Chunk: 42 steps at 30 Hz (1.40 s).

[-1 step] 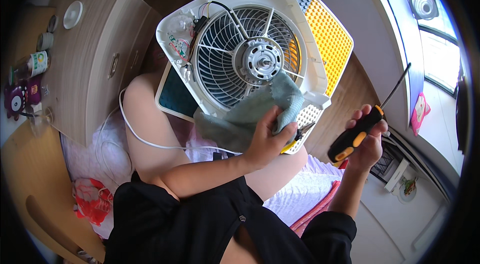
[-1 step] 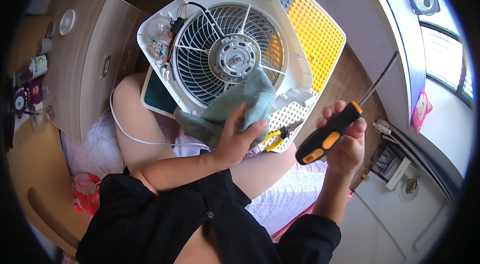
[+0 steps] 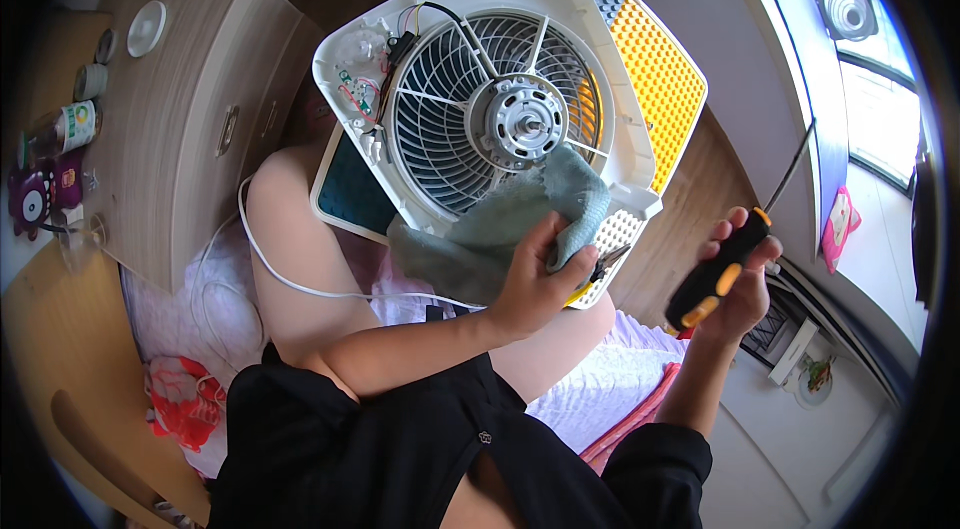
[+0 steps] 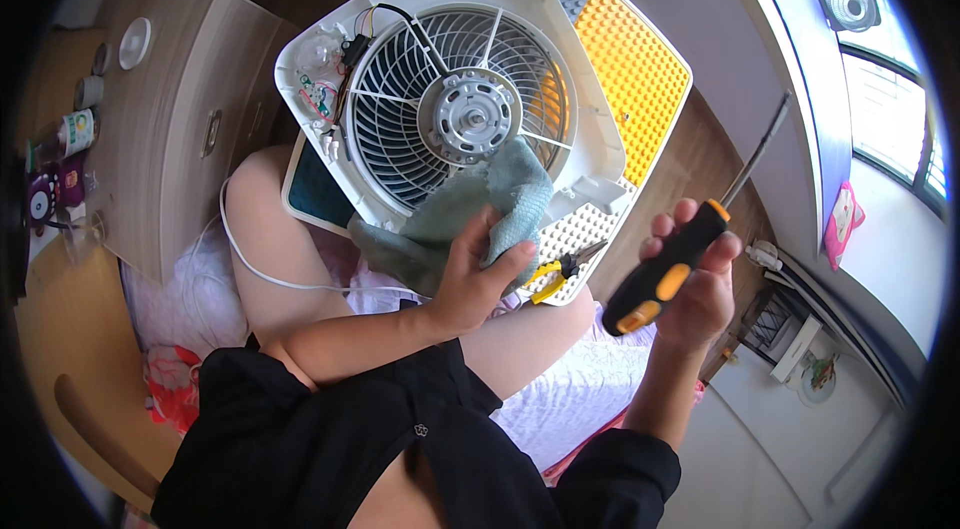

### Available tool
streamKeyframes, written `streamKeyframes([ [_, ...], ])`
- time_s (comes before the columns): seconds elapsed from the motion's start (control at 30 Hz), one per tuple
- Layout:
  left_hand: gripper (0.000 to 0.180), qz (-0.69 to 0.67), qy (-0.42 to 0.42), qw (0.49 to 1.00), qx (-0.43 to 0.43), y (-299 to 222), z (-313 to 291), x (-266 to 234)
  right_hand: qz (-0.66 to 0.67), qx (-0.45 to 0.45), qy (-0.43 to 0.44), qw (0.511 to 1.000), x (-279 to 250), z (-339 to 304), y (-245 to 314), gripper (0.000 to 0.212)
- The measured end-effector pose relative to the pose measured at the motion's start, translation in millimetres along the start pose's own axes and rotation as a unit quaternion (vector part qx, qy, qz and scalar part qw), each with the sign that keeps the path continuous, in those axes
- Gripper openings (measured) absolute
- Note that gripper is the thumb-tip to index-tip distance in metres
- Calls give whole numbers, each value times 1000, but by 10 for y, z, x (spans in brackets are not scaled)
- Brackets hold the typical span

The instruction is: The person cleans the internal components of a disassembled white electric fan using a grey cloth and a screwdriver. They wipe the fan blades, the central motor housing, and the surrounding plastic casing while seated on a bed.

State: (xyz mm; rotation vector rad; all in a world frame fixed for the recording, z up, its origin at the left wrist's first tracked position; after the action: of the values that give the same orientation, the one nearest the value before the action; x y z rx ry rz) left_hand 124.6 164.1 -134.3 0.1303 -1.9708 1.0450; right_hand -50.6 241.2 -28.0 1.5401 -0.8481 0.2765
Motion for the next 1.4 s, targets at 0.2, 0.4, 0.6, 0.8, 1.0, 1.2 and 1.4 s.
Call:
streamKeyframes([
  [0.2,10,24,-7,999,42,83,73,-3,173,79,89,978,105,148,26,40],
  [0.4,11,2,-28,1000,1,198,96,-7,-110,-18,-82,990,55,251,-39,47],
  [0.6,16,30,-30,999,-30,340,111,-78,-66,44,-50,996,210,469,-43,40],
  [0.8,14,44,-45,998,-9,341,142,-50,-478,-19,-93,873,245,466,-92,41],
  [1.0,15,39,-45,998,-9,391,155,-76,-553,-17,-119,824,455,559,-215,20],
  [1.2,18,79,-29,996,-4,418,197,-175,-647,32,-105,755,433,855,-524,17],
  [1.4,24,82,28,995,-44,486,225,-229,-679,23,-91,728,288,844,-633,20],
])
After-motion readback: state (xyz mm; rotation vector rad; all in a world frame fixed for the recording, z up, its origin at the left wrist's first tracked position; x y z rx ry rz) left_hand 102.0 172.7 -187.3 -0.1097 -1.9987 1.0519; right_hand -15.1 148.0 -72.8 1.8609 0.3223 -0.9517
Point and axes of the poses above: each hand's wrist, its own z-axis towards the middle knuckle, its own x-axis out of the palm, y = z × x, the point moved 2 cm from there along z, towards the middle knuckle, and after that the axes turned 7 degrees about x, right-handed, at the moved point
